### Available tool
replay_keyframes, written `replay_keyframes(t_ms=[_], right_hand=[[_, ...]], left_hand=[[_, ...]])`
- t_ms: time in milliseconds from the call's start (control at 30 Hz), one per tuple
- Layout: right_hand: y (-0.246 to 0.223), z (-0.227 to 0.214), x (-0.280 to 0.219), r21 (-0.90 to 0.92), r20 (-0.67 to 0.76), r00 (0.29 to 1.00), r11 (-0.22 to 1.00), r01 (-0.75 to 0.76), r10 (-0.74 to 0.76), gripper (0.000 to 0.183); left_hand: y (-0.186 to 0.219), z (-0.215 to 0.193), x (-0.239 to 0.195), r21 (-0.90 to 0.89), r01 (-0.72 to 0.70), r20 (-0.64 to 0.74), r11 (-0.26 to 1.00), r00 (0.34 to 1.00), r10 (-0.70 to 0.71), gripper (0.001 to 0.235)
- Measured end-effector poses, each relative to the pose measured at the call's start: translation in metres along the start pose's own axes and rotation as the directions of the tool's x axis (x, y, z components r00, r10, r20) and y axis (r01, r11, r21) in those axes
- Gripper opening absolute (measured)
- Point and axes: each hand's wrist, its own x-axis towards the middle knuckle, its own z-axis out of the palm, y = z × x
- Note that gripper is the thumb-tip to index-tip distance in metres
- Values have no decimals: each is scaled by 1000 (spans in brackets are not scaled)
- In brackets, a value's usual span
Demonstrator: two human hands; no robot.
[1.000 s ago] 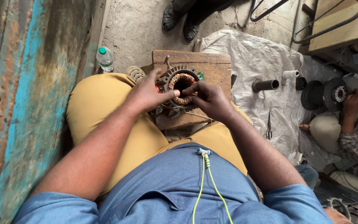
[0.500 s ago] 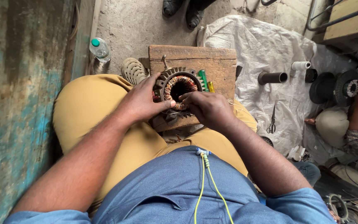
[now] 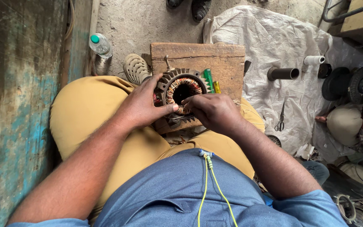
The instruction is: The person sits on the floor and works on a motor stator placed on a wooden block. They use a screwdriver to adjust the copper windings and tie them with a white string. The person also uses a hammer to tap the stator and continues winding and securing the coils.
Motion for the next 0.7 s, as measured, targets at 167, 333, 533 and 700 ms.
replay_keyframes(t_ms=[167, 333, 533, 700], right_hand=[[2, -4, -2, 145, -185, 982, 988, 56, -28, 7], [-1, 2, -3, 99, -260, 965, 994, 53, -26, 6], [-7, 9, -2, -12, -207, 968, 990, 144, -143, 13], [-8, 0, 1, 124, -125, 992, 992, -16, 32, 16]], left_hand=[[-2, 2, 0, -27, -8, -4, 1000, 1000, 8, 110], [-5, 2, 0, -70, -15, -9, 997, 1000, 15, 109], [-3, 2, -1, -50, -19, -11, 999, 1000, 19, 110], [6, -4, -4, -32, 143, 72, 989, 987, -141, 115]])
